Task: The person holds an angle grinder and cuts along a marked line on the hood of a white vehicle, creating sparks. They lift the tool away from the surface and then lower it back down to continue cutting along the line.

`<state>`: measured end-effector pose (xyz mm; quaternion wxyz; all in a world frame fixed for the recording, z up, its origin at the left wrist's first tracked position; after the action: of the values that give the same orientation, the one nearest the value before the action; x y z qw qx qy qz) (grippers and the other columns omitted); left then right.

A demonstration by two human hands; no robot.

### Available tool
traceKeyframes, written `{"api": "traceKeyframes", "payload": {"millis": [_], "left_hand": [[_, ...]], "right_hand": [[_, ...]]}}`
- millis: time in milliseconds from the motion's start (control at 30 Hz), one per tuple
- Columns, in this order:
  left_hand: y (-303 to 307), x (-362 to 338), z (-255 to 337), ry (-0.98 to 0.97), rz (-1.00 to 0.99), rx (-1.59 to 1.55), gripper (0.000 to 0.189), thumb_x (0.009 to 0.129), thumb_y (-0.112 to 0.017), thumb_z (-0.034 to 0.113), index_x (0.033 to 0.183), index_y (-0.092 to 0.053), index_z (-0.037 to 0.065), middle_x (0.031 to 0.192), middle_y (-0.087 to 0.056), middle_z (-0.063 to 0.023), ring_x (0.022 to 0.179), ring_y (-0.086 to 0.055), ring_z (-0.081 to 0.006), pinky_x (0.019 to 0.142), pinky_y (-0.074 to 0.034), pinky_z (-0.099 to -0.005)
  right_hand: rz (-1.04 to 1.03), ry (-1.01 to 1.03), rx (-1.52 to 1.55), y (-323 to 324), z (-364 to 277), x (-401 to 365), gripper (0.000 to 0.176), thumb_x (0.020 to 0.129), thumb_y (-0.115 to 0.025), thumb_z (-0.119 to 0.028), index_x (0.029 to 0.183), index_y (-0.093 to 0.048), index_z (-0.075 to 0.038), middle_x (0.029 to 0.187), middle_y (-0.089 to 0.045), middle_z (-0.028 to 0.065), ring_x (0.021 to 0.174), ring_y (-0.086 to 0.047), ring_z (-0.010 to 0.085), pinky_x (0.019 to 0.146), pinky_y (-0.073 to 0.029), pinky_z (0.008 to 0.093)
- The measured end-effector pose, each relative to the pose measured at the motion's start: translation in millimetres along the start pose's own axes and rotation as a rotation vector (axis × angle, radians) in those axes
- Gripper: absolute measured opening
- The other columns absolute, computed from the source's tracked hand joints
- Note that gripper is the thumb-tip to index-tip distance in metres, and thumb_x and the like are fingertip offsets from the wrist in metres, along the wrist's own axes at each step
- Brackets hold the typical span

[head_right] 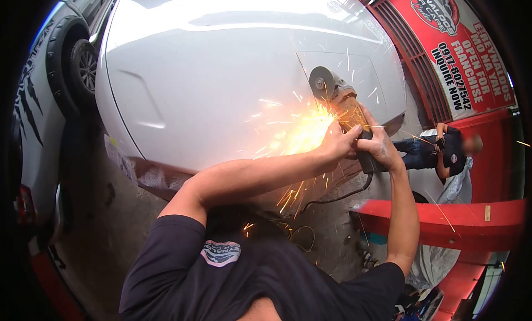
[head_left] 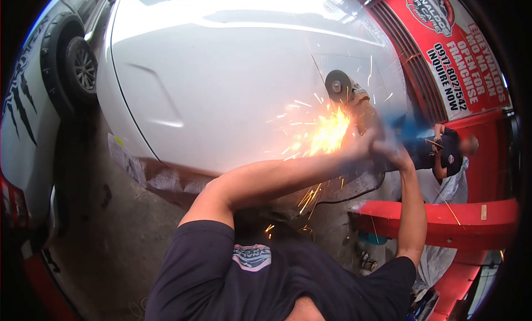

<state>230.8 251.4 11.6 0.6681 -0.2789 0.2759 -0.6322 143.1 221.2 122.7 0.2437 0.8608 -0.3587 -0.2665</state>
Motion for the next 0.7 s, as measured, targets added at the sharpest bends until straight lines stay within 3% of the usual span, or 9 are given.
{"api": "traceKeyframes", "payload": {"millis": [67, 200, 367, 467, 567, 700], "left_hand": [[1, -2, 2, -0.067, 0.037, -0.030, 0.052, 0.111, -0.066, 0.019, 0.154, -0.041, 0.001, 0.128, -0.069, -0.0196, 0.103, -0.077, -0.0301, 0.073, -0.071, -0.0463], [0, -7, 17, -0.005, 0.043, -0.043, 0.047, 0.111, -0.066, 0.019, 0.148, -0.046, -0.003, 0.124, -0.070, -0.0207, 0.100, -0.077, -0.0294, 0.071, -0.070, -0.0458], [11, 15, 0, -0.011, 0.168, 0.156, 0.042, 0.110, -0.068, 0.021, 0.135, -0.052, -0.008, 0.116, -0.071, -0.0216, 0.093, -0.078, -0.0277, 0.065, -0.068, -0.0404], [12, 24, -1, -0.129, 0.195, 0.081, 0.041, 0.110, -0.069, 0.022, 0.132, -0.054, -0.009, 0.110, -0.073, -0.0208, 0.086, -0.078, -0.0264, 0.063, -0.067, -0.0387], [15, 19, 10, -0.024, 0.155, 0.131, 0.042, 0.110, -0.068, 0.022, 0.134, -0.055, -0.009, 0.109, -0.073, -0.0206, 0.084, -0.078, -0.0269, 0.063, -0.068, -0.0408], [16, 26, 5, -0.047, 0.154, 0.078, 0.040, 0.111, -0.067, 0.022, 0.134, -0.055, -0.008, 0.109, -0.073, -0.0207, 0.085, -0.079, -0.0280, 0.065, -0.069, -0.0434]], "right_hand": [[0.010, 0.014, -0.018, 2, 2, 1, 0.108, 0.075, -0.072, -0.013, 0.176, -0.031, -0.003, 0.149, -0.063, 0.0154, 0.130, -0.062, 0.0225, 0.118, -0.045, 0.0341], [0.021, 0.102, -0.095, 5, 3, 10, 0.109, 0.075, -0.071, -0.016, 0.175, -0.031, -0.002, 0.149, -0.063, 0.0169, 0.131, -0.062, 0.0231, 0.118, -0.045, 0.0339], [0.012, 0.030, -0.049, 3, -6, 13, 0.108, 0.075, -0.070, -0.018, 0.175, -0.032, -0.002, 0.148, -0.063, 0.0163, 0.132, -0.060, 0.0229, 0.118, -0.044, 0.0341], [0.013, 0.056, -0.064, 4, -7, 20, 0.108, 0.075, -0.071, -0.018, 0.175, -0.032, -0.001, 0.147, -0.064, 0.0158, 0.130, -0.061, 0.0231, 0.117, -0.046, 0.0344], [0.010, 0.061, -0.067, 3, -13, 22, 0.109, 0.075, -0.073, -0.018, 0.175, -0.032, -0.001, 0.144, -0.065, 0.0150, 0.126, -0.063, 0.0234, 0.115, -0.047, 0.0347], [0.012, 0.100, -0.103, 9, -2, 29, 0.111, 0.074, -0.075, -0.020, 0.175, -0.032, -0.003, 0.140, -0.067, 0.0141, 0.123, -0.064, 0.0230, 0.113, -0.049, 0.0345]]}}
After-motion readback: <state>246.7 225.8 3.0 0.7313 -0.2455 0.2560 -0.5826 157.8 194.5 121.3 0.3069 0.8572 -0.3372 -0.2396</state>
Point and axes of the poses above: each hand's wrist, its own x-axis towards the middle knuckle, its own y-axis out of the back of the hand, z = x × y, the point moved 5 cm from there along x, towards the middle knuckle
